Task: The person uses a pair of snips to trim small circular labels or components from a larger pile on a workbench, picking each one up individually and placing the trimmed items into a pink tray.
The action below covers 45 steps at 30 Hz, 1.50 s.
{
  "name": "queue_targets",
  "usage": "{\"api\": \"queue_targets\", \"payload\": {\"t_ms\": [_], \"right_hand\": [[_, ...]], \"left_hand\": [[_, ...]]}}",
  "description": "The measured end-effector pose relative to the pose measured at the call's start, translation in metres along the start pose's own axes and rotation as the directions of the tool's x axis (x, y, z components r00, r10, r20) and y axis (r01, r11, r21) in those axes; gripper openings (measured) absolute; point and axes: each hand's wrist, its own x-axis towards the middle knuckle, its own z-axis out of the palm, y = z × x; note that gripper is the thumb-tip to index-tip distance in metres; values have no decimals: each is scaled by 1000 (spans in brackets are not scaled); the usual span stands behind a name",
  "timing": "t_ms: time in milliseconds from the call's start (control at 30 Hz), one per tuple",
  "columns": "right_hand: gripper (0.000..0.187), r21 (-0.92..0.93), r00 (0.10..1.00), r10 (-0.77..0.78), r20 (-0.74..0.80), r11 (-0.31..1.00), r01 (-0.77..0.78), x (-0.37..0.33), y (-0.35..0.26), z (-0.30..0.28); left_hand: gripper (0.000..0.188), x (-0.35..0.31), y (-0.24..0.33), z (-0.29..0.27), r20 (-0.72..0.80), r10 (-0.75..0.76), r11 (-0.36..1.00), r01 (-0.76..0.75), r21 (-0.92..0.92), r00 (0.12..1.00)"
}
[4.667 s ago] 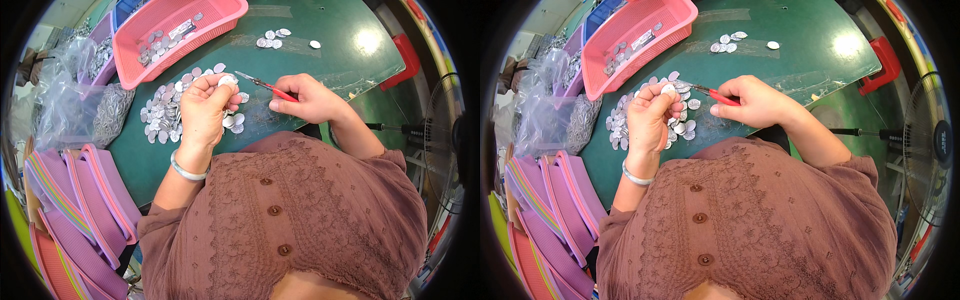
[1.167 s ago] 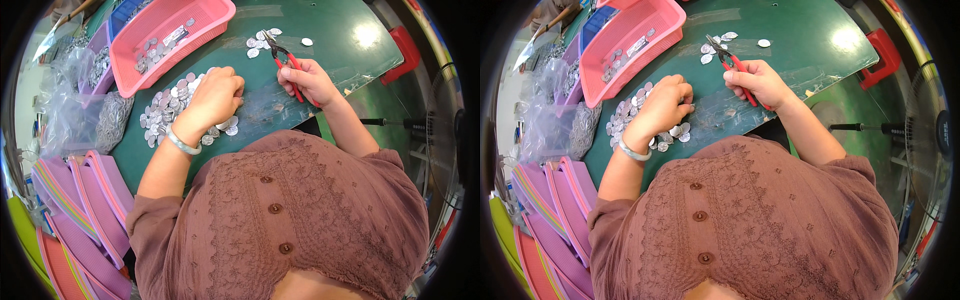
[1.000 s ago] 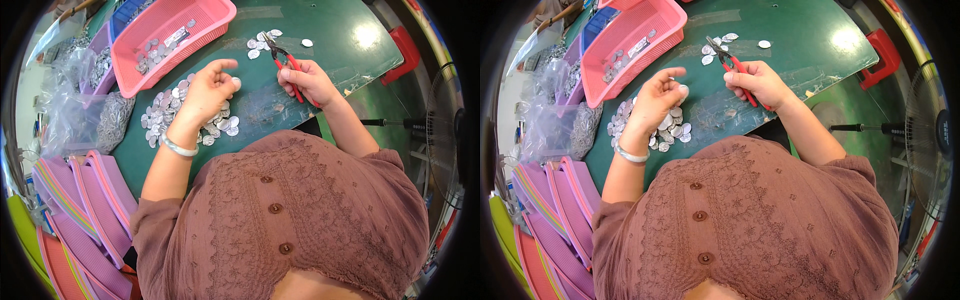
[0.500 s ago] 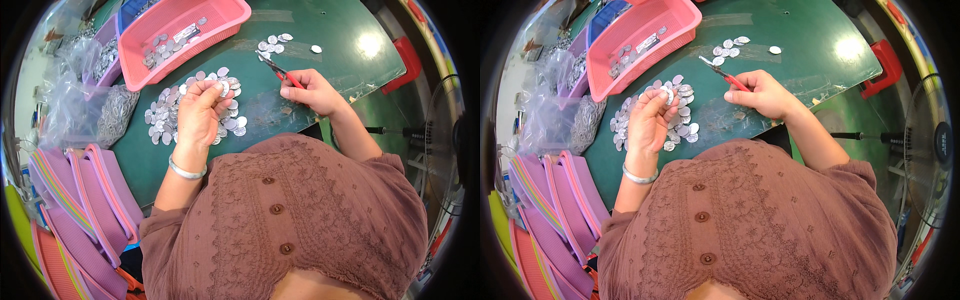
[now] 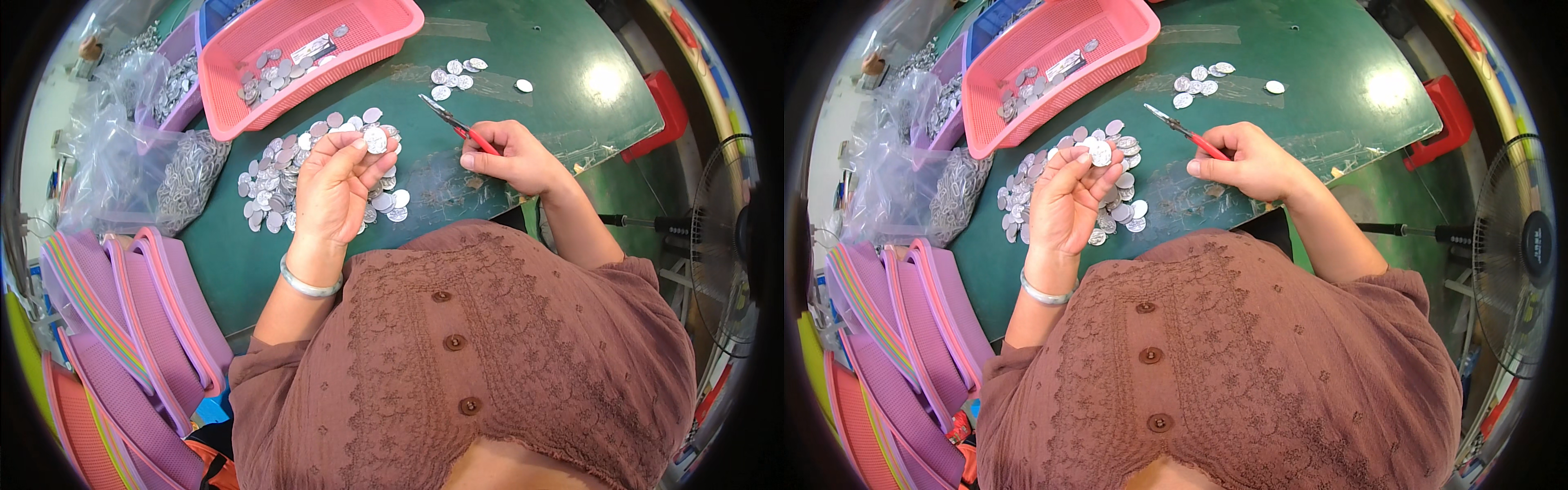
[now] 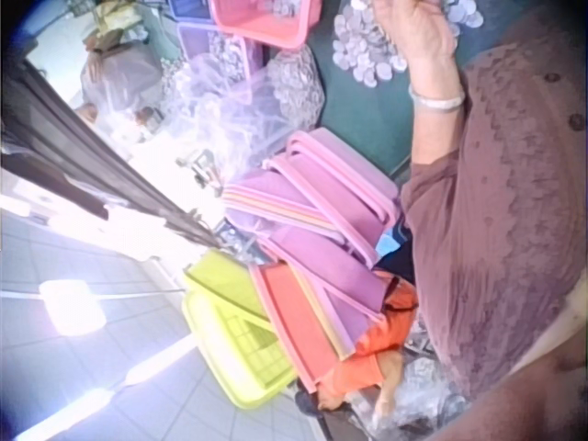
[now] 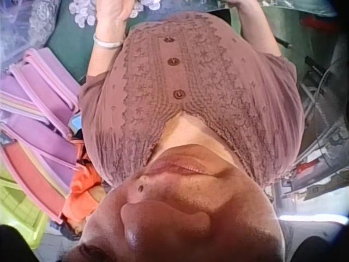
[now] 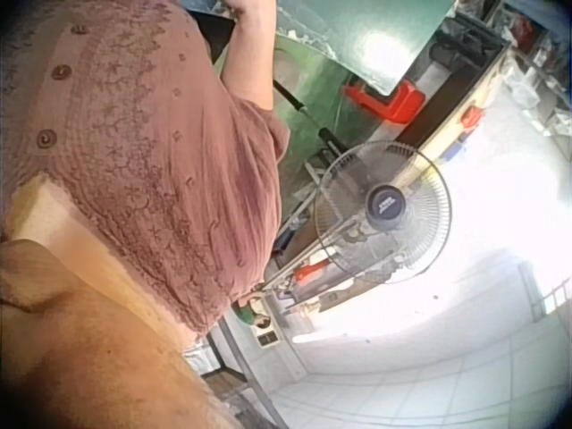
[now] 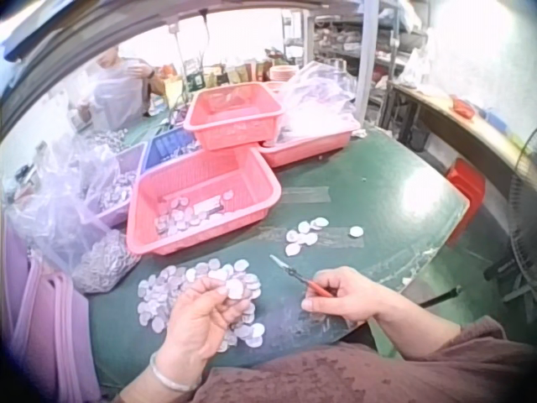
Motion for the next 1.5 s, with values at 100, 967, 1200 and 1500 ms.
{"api": "queue_targets", "payload": {"t_ms": [100,967,1200,1500], "right_hand": [[25,14,1000,16,0,1000,-16,-1,-2,0],[25,88,999,25,-23,996,-23,-2,-2,3],[25,36,1000,16,-4,999,-16,2,3,-1],[25,64,1000,16,-13,998,-15,1,2,-2]], "left_hand": [[9,0,-1,-1,52,-4,999,6,-49,999],[23,82,79,-30,158,826,216,-563,798,541],[20,50,17,-6,537,195,-152,-515,843,821],[14,60,12,-1,449,-23,-277,-437,856,893]]}}
